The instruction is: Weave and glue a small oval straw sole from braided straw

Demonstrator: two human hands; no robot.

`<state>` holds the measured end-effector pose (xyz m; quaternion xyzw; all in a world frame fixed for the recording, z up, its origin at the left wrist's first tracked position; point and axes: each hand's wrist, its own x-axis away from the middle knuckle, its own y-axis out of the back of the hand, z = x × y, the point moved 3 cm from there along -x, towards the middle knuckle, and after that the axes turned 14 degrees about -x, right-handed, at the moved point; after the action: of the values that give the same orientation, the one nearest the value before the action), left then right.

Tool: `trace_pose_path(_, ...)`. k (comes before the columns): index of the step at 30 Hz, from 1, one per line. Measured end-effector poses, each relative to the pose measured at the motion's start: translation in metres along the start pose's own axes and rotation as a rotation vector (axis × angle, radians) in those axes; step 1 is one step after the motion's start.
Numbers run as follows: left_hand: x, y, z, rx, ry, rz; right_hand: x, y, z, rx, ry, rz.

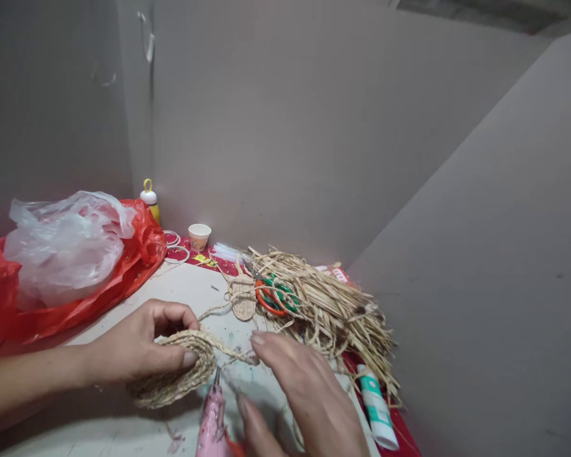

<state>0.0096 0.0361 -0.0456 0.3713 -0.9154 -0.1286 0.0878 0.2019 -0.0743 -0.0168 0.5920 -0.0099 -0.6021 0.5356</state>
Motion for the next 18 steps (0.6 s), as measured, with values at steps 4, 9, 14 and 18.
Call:
trace_pose_path(4,0.003,-0.003,-0.003,0.001,-0.016,-0.015,-0.015,-0.020,0.003,-0.086,0.086,0.005)
trace_pose_path(9,0.004,-0.003,-0.003,0.014,-0.022,-0.035,-0.023,-0.030,0.003,-0.198,0.197,-0.004)
trace_pose_path(14,0.004,-0.005,0.000,0.065,0.000,-0.028,-0.023,-0.027,0.001,-0.183,0.195,-0.010)
trace_pose_path(18,0.003,-0.006,0.003,0.093,0.016,-0.023,-0.023,-0.027,0.001,-0.170,0.238,0.007)
